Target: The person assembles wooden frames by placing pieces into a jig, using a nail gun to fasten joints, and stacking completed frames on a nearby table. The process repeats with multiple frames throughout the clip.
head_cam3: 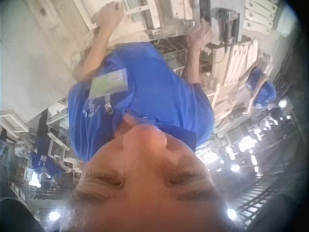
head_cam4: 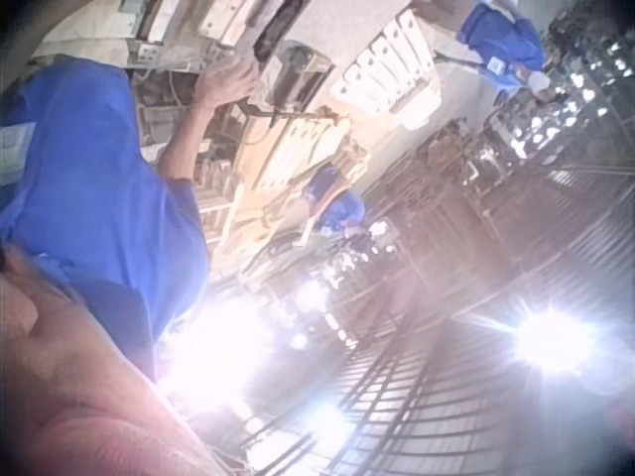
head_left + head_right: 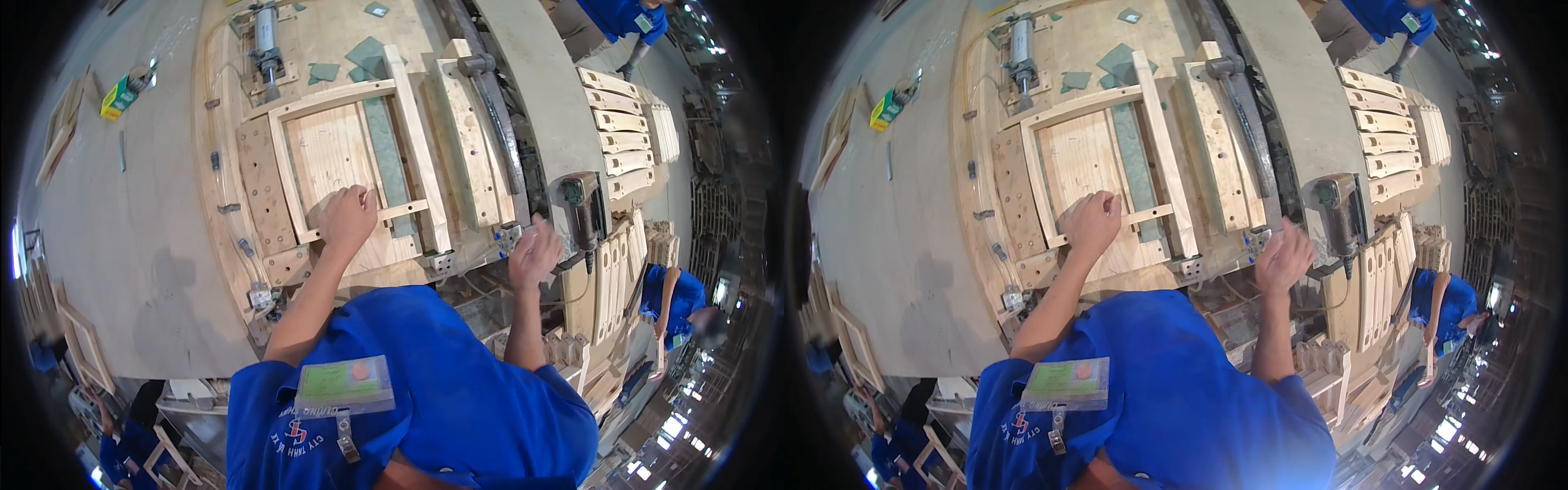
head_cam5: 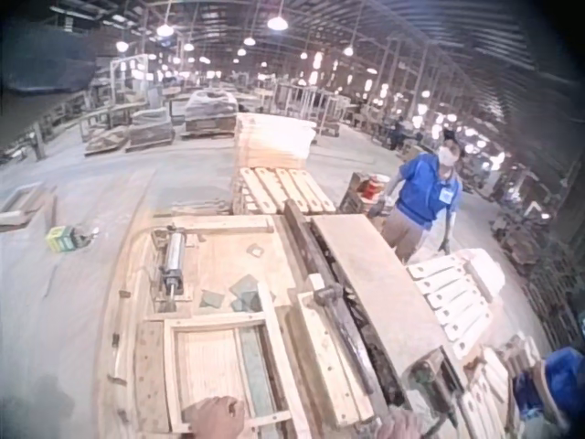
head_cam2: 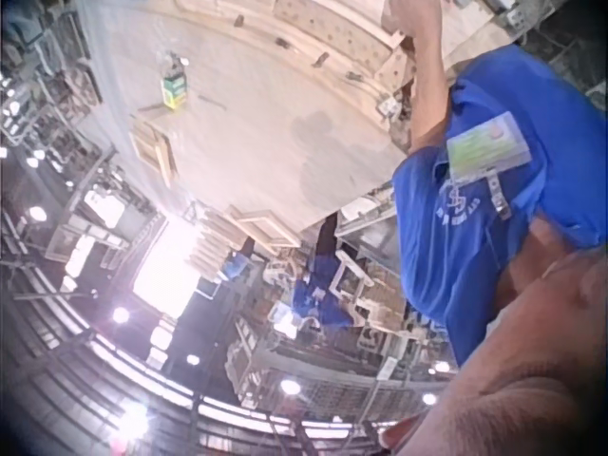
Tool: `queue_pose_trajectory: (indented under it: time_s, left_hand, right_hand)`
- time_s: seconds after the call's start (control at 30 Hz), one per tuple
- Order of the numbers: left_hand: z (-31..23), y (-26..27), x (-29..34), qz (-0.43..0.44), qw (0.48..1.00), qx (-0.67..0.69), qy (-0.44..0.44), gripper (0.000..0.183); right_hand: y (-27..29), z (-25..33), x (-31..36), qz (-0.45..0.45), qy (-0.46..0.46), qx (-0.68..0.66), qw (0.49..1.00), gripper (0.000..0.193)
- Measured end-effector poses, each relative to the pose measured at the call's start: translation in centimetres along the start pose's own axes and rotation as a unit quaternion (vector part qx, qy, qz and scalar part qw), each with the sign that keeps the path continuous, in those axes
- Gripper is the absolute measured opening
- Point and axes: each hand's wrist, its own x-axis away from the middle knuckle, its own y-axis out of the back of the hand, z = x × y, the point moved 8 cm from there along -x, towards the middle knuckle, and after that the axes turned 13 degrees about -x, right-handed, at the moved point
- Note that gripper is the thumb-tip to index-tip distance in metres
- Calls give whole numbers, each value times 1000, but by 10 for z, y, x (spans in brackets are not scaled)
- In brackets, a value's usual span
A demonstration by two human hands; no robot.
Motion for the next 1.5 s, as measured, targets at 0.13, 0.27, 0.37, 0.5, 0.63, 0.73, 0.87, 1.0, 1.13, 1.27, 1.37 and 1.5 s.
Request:
queue_pose_trajectory:
  time_s: [0.13, 0.27, 0.37, 0.5, 0.63, 0.73, 0.87, 1.0, 1.13, 1.27, 1.37, 1.5]
  left_hand:
    - [-1, -5, -4, -3, 1000, -3, -6, 32]
    - [4, -5, -6, 26, 999, 0, 24, 32]
    - [3, -1, -5, 33, 999, 2, 29, 33]
    - [-1, 2, -5, 27, 999, -4, 23, 35]
    - [-4, 5, -6, 32, 999, 3, 9, 38]
    - [7, 0, -5, 9, 1000, -6, 17, 35]
    - [3, 3, -2, -8, 1000, 15, -24, 41]
    - [16, -3, -1, -38, 999, 21, -15, 45]
    - [12, -6, 0, -16, 999, 25, -35, 45]
    - [6, -1, 3, -7, 999, 23, -47, 45]
    - [1, 5, 7, 5, 999, 19, -48, 45]
    - [8, 2, 3, 5, 999, 18, -42, 43]
  right_hand:
    - [-21, -21, -40, 31, -93, -17, 995, 31]
    - [-63, 4, -99, 101, -152, -129, 975, 31]
    - [-124, 10, -133, 199, -114, -34, 973, 40]
    - [-209, 0, -135, 276, -131, -9, 952, 45]
    - [-216, 6, -135, 205, -211, -158, 942, 33]
    - [-206, 37, -114, 225, -424, -441, 758, 23]
    - [-84, 85, -119, 149, -312, -566, 748, 41]
    - [79, 131, -164, -40, -218, -586, 779, 38]
    - [180, 191, -174, -62, 46, -620, 781, 53]
    - [78, 137, -35, -92, 52, -376, 920, 49]
    - [-83, 87, 136, 324, -265, -204, 885, 45]
    - [-17, 130, 27, 207, -299, -513, 777, 43]
